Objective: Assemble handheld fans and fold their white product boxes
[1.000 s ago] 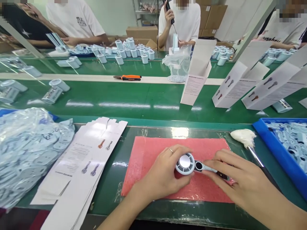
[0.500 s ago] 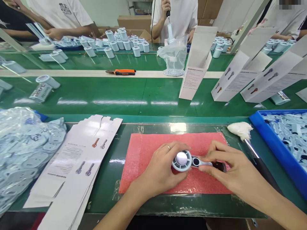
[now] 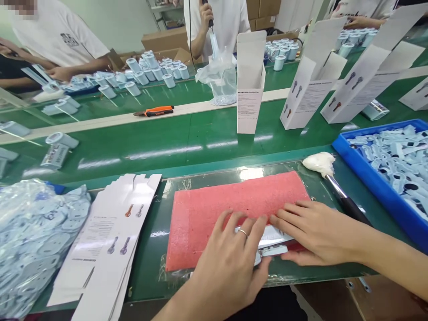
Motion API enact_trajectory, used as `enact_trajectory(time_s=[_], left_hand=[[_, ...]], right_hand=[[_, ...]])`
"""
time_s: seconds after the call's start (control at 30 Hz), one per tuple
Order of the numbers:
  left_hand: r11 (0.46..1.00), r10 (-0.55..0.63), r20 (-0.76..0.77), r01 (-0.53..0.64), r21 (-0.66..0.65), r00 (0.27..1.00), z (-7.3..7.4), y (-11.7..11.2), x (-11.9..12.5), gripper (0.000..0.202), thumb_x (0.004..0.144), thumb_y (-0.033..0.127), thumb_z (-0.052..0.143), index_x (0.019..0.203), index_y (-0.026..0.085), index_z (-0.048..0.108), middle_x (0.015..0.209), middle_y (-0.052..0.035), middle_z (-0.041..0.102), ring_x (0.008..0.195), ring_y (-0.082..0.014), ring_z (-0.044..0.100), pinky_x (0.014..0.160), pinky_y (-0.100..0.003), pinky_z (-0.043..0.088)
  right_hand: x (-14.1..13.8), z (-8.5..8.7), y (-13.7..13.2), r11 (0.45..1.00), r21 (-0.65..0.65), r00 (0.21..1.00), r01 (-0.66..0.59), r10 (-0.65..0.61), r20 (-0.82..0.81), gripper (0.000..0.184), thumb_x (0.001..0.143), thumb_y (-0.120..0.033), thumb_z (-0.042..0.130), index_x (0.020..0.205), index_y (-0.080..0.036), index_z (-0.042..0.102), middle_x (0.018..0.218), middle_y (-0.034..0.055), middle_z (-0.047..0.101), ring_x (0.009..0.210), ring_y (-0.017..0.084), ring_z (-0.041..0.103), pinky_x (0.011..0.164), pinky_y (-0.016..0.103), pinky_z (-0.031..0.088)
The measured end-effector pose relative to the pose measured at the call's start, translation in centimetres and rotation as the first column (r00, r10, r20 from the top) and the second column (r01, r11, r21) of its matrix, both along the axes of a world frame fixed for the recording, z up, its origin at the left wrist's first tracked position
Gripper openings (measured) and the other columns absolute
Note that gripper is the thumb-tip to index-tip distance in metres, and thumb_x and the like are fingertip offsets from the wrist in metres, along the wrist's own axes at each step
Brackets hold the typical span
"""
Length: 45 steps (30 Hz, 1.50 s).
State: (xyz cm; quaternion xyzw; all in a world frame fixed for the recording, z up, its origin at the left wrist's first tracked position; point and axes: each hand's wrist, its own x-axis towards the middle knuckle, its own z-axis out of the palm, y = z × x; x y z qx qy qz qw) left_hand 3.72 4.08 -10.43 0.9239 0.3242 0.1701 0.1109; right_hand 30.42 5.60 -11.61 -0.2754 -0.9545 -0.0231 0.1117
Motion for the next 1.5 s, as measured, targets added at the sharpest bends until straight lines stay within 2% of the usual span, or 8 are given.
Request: enact_trajectory(time_s=[0.07,0.3,0.47,0.6,0.73,1.07,1.23,1.5], left_hand=[[0.999,0.015,-0.031,-0.014,0.046,0.999,-0.4,0.0,0.5,0.048,0.114,0.034,0.045,0.152,0.005,0.047,0.128,-0.0166,0.063,0.110,-0.0346,0.058,0.091,-0.054,0.063],[0.990,-0.035,-0.052,0.041,0.136,0.998,-1.0,0.3,0.8,0.038,0.115,0.032,0.043,0.136,0.004,0.058,0.111,-0.0157,0.064,0.095,-0.0318,0.059,0.075,-0.048,0.065],[0.992,-0.052,-0.088,0.062,0.112,0.995,-0.9,0.4,0.6,0.039,0.115,0.032,0.046,0.140,0.002,0.056,0.113,-0.0170,0.064,0.096,-0.0329,0.059,0.076,-0.049,0.065],[0.988,-0.076,-0.093,0.088,0.128,0.993,-0.7,0.4,0.4,0.039,0.114,0.028,0.048,0.141,0.000,0.055,0.117,-0.0180,0.064,0.098,-0.0334,0.058,0.079,-0.050,0.064],[0.991,-0.079,-0.055,0.085,0.102,0.995,-0.7,0.4,0.4,0.037,0.113,0.026,0.051,0.140,0.000,0.055,0.115,-0.0171,0.064,0.097,-0.0321,0.057,0.077,-0.048,0.065],[0.993,-0.089,0.001,0.089,0.075,0.996,-1.0,0.8,0.1,0.036,0.113,0.028,0.051,0.140,0.004,0.054,0.112,-0.0142,0.066,0.090,-0.0288,0.057,0.069,-0.045,0.063],[0.994,-0.107,-0.051,0.108,0.022,0.993,-0.5,1.3,0.1,0.038,0.115,0.033,0.042,0.141,0.007,0.052,0.115,-0.0151,0.065,0.095,-0.0307,0.059,0.067,-0.045,0.063],[0.996,-0.090,-0.045,0.091,0.013,0.995,-1.2,1.0,0.2,0.036,0.116,0.035,0.043,0.141,0.010,0.050,0.109,-0.0134,0.062,0.088,-0.0276,0.057,0.064,-0.039,0.058]], right_hand=[[-0.1,-0.3,0.4,0.999,0.006,0.999,-0.045,0.045,0.008,0.054,0.118,-0.042,0.026,0.118,-0.007,0.068,0.094,0.0080,0.064,0.079,0.023,0.057,0.067,0.039,0.039],[0.0,-0.8,1.0,0.992,-0.044,0.993,-0.119,0.120,0.017,0.039,0.113,-0.043,0.046,0.107,-0.010,0.067,0.088,0.0072,0.061,0.071,0.021,0.055,0.061,0.035,0.038],[0.0,-0.7,1.0,0.992,-0.034,0.993,-0.118,0.118,-0.002,0.035,0.115,-0.039,0.046,0.111,-0.012,0.067,0.096,0.0102,0.066,0.075,0.021,0.058,0.064,0.034,0.040],[-0.7,-1.0,0.7,0.996,-0.086,0.999,-0.035,0.033,-0.022,0.029,0.107,-0.036,0.047,0.102,-0.014,0.065,0.089,0.0057,0.061,0.071,0.022,0.056,0.059,0.037,0.034],[-1.2,-1.1,0.5,0.994,-0.104,0.999,-0.015,0.010,-0.053,0.037,0.112,-0.040,0.037,0.098,-0.016,0.062,0.085,0.0036,0.056,0.069,0.022,0.053,0.058,0.038,0.029],[-0.6,-0.9,1.3,0.966,-0.227,0.982,-0.122,0.084,-0.171,0.050,0.120,-0.042,0.023,0.097,-0.016,0.059,0.084,0.0018,0.055,0.067,0.018,0.047,0.059,0.036,0.023],[-0.8,-1.5,0.7,0.969,-0.247,0.981,-0.034,-0.015,-0.193,0.052,0.119,-0.048,0.026,0.098,-0.016,0.062,0.086,0.0029,0.057,0.072,0.020,0.050,0.062,0.036,0.027],[-0.7,-2.5,1.4,0.974,-0.193,0.955,-0.122,0.062,-0.291,0.047,0.119,-0.045,0.031,0.092,-0.016,0.058,0.081,-0.0002,0.052,0.067,0.016,0.045,0.057,0.034,0.025]])
